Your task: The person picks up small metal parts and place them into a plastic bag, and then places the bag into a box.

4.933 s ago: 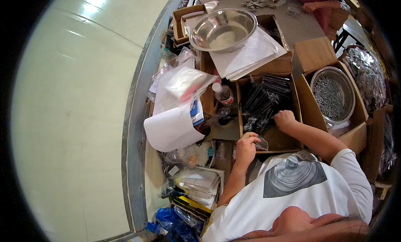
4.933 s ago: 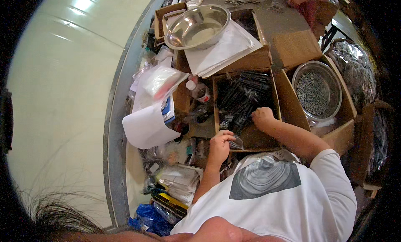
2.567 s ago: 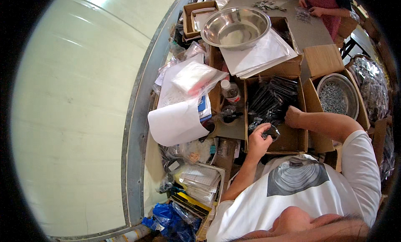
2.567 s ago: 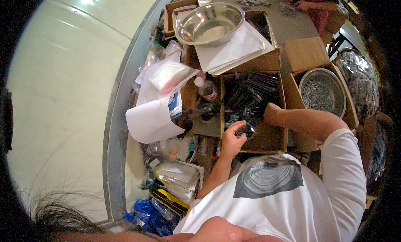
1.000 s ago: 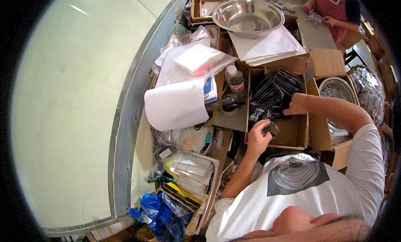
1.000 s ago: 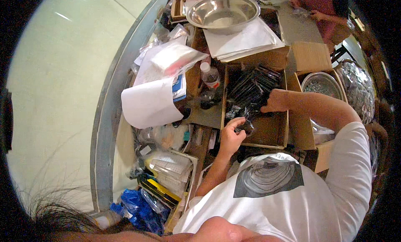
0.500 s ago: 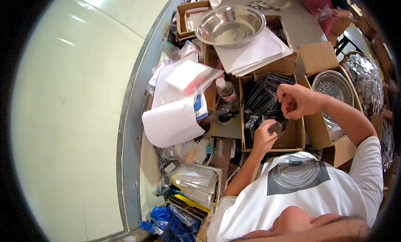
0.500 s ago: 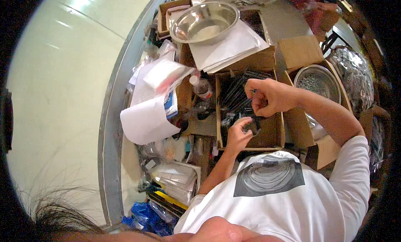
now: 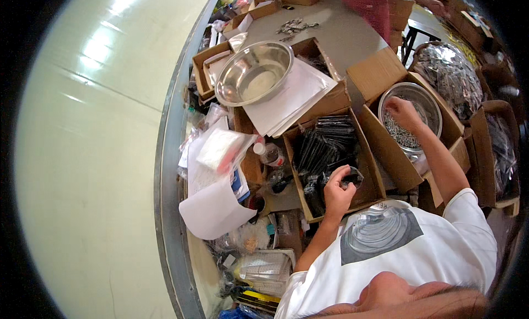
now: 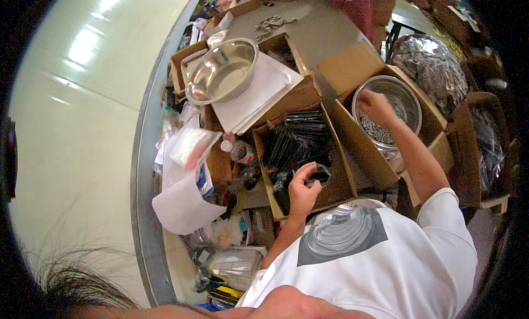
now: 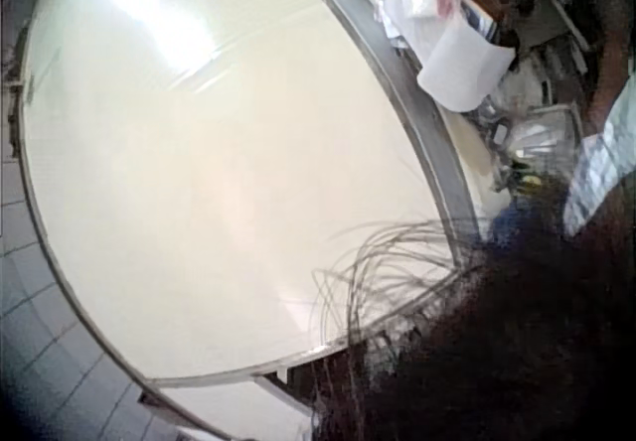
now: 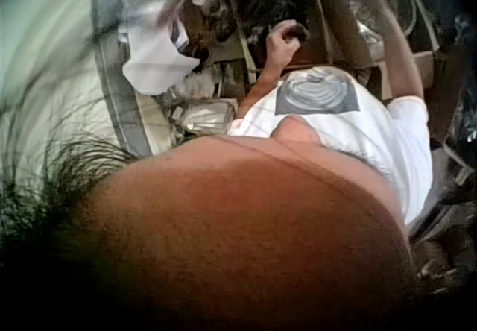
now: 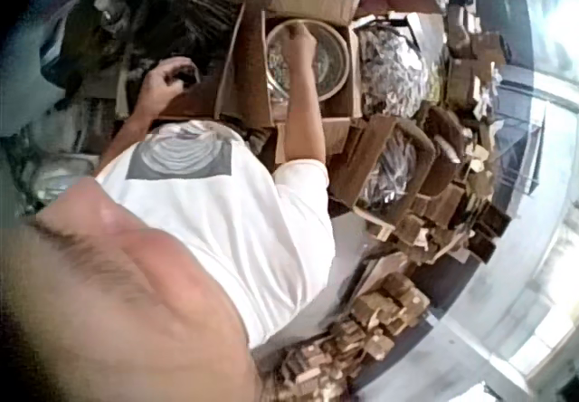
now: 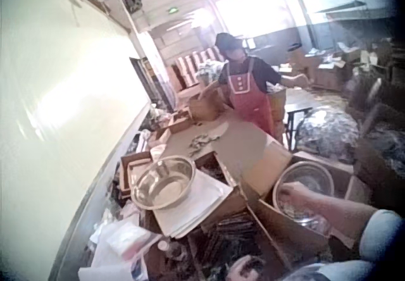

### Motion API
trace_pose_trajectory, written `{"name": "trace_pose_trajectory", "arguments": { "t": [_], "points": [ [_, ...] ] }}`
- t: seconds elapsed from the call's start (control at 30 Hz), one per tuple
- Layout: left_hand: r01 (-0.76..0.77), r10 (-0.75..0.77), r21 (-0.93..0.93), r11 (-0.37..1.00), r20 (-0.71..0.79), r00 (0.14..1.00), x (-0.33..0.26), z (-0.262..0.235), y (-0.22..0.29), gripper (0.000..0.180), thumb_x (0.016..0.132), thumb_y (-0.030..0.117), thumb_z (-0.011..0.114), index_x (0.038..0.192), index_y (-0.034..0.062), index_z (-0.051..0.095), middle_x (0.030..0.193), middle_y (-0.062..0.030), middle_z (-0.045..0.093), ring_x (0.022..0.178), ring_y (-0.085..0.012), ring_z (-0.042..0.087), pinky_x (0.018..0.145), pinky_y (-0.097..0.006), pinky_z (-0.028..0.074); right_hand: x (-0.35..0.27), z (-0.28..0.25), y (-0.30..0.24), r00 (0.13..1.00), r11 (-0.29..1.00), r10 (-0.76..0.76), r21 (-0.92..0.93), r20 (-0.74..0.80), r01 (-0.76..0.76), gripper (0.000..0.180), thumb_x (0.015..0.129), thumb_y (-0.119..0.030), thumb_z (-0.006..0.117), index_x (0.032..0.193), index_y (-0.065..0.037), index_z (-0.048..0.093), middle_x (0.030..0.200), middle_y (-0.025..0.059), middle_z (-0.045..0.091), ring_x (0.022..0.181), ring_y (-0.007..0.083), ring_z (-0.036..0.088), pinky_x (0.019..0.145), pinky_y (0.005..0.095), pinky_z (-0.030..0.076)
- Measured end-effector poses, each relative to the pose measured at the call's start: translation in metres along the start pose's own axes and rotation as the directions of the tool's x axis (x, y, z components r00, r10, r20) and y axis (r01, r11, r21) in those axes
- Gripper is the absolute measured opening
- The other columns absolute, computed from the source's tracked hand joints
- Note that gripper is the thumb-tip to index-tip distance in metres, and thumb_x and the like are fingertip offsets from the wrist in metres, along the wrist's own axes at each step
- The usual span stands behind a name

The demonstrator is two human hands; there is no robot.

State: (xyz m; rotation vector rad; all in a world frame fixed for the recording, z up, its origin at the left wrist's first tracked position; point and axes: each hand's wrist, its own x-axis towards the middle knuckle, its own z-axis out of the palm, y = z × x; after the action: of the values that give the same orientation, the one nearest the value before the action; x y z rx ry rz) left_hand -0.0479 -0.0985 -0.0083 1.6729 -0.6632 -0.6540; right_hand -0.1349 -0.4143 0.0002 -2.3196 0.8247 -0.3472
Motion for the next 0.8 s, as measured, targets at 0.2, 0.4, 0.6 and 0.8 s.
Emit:
{"name": "trace_pose_trajectory", "arguments": {
  "t": [0.2, 0.4, 0.6, 0.8],
  "points": [
    [-0.008, 0.010, -0.037, 0.999, 0.043, 0.999, -0.002, 0.004, 0.008, 0.040, 0.078, -0.002, 0.057, 0.118, -0.0019, 0.058, 0.127, -0.0087, 0.053, 0.110, -0.0184, 0.056, 0.071, -0.023, 0.048, -0.045, 0.023, 0.053, 0.937, 0.851, 0.303, -0.491, 0.174, -0.184, 0.075, 0.064, -0.014, 0.074, 0.131, -0.019, 0.041, 0.137, 0.0245, 0.031, 0.116, 0.0441, 0.044, 0.090, 0.0464, 0.046],
    [-0.059, 0.062, -0.042, 0.997, 0.080, 0.995, -0.002, 0.011, 0.001, 0.038, 0.079, -0.003, 0.057, 0.117, -0.0035, 0.058, 0.126, -0.0094, 0.054, 0.105, -0.0151, 0.058, 0.070, -0.022, 0.048, -0.035, 0.043, 0.106, 0.992, 0.938, 0.128, -0.323, -0.009, -0.124, 0.038, 0.070, -0.005, 0.064, 0.105, -0.009, 0.051, 0.098, 0.0204, 0.054, 0.084, 0.0406, 0.057, 0.073, 0.0459, 0.049],
    [0.019, -0.018, -0.006, 1.000, 0.099, 0.995, -0.008, 0.003, 0.015, 0.044, 0.076, -0.006, 0.054, 0.120, -0.0049, 0.055, 0.124, -0.0123, 0.055, 0.113, -0.0214, 0.054, 0.094, -0.031, 0.043, -0.029, 0.008, 0.129, 0.850, 0.081, 0.461, 0.942, 0.255, -0.327, 0.013, 0.090, -0.012, 0.044, 0.098, -0.005, 0.052, 0.088, 0.0110, 0.061, 0.072, 0.0150, 0.059, 0.054, 0.0290, 0.051],
    [0.013, -0.006, -0.052, 0.999, 0.130, 0.992, -0.004, 0.003, -0.006, 0.045, 0.077, -0.007, 0.054, 0.122, -0.0034, 0.054, 0.124, -0.0113, 0.054, 0.112, -0.0199, 0.053, 0.084, -0.029, 0.050, -0.058, -0.008, 0.075, 0.965, -0.394, 0.203, 0.916, 0.168, -0.077, 0.036, 0.091, -0.015, 0.035, 0.118, 0.004, 0.049, 0.112, 0.0191, 0.058, 0.102, 0.0281, 0.060, 0.083, 0.0392, 0.056]
  ]
}}
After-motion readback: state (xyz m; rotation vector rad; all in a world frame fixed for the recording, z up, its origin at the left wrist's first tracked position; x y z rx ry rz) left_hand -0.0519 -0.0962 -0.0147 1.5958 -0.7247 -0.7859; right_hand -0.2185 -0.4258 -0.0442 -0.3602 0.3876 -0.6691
